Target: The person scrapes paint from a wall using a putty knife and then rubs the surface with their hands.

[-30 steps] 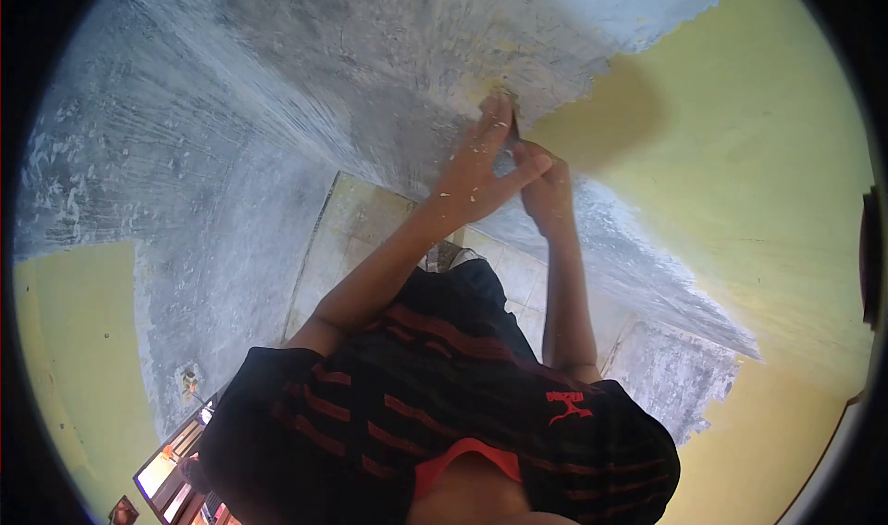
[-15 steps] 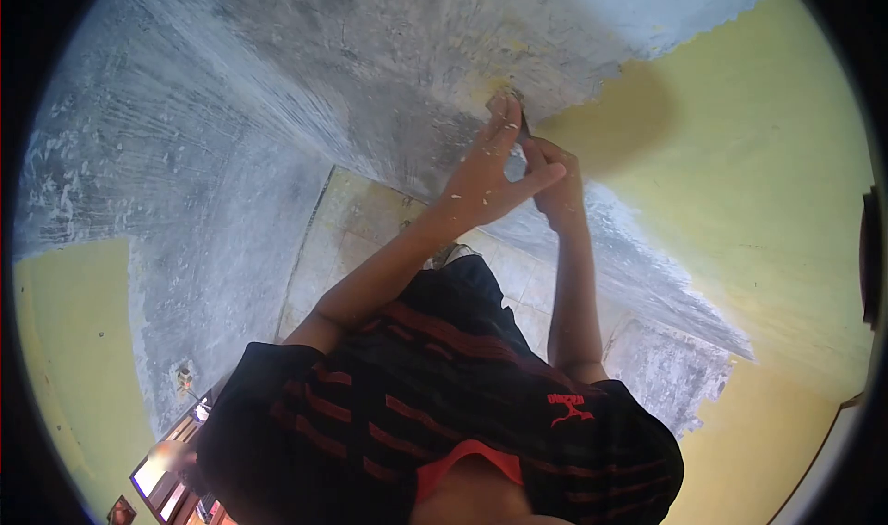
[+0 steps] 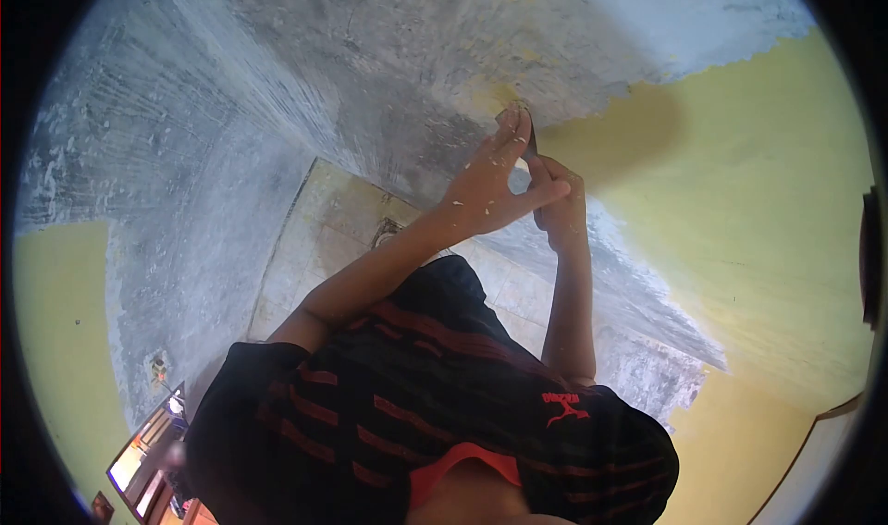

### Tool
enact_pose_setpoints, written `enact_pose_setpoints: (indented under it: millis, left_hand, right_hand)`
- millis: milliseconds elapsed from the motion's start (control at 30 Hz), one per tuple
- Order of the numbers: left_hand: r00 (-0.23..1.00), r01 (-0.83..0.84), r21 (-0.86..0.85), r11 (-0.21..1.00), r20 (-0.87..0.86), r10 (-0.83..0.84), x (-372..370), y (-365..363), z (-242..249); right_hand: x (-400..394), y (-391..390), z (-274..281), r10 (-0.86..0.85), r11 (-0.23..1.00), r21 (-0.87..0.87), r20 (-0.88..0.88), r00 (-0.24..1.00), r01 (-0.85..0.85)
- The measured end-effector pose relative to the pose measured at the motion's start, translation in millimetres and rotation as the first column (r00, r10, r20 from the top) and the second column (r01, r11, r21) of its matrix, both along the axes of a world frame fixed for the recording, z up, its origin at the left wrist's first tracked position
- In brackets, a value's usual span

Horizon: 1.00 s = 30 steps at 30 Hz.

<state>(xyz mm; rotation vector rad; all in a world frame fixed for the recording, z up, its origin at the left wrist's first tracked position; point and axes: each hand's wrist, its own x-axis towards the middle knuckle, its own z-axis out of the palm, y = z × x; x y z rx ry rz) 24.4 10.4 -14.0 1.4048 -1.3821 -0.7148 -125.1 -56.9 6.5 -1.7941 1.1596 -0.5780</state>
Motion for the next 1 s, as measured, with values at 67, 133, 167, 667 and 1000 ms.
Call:
enact_pose_setpoints:
  millis: [67, 133, 167, 667, 1000]
  left_hand:
    - [0.999, -0.038, 0.017, 0.999, 0.021, 0.038, 0, 1, -1]
    - [0.998, -0.060, -0.007, 0.998, 0.030, 0.060, 13, 0, 1]
    - [0.995, -0.085, -0.028, 0.996, 0.046, 0.087, 18, 0, 2]
    - [1.000, 0.000, -0.059, 0.998, 0.000, 0.000, 0, -1, -16]
    - [0.999, 0.008, 0.047, 0.999, 0.042, -0.010, 12, 3, -6]
  right_hand:
    - [9, -2, 1, 0.017, 0.998, 0.056, -0.105, 0.994, -0.011]
    - [28, -4, -13, 0.033, 0.998, -0.061, 0.049, 0.998, -0.030]
    - [25, -3, -17, 0.035, 0.998, -0.061, 0.043, 0.998, -0.032]
    - [10, 0, 0, -0.101, 0.968, 0.235, 0.049, 0.994, 0.087]
    - [17, -4, 0, -0.038, 0.988, 0.152, 0.035, 0.999, 0.033]
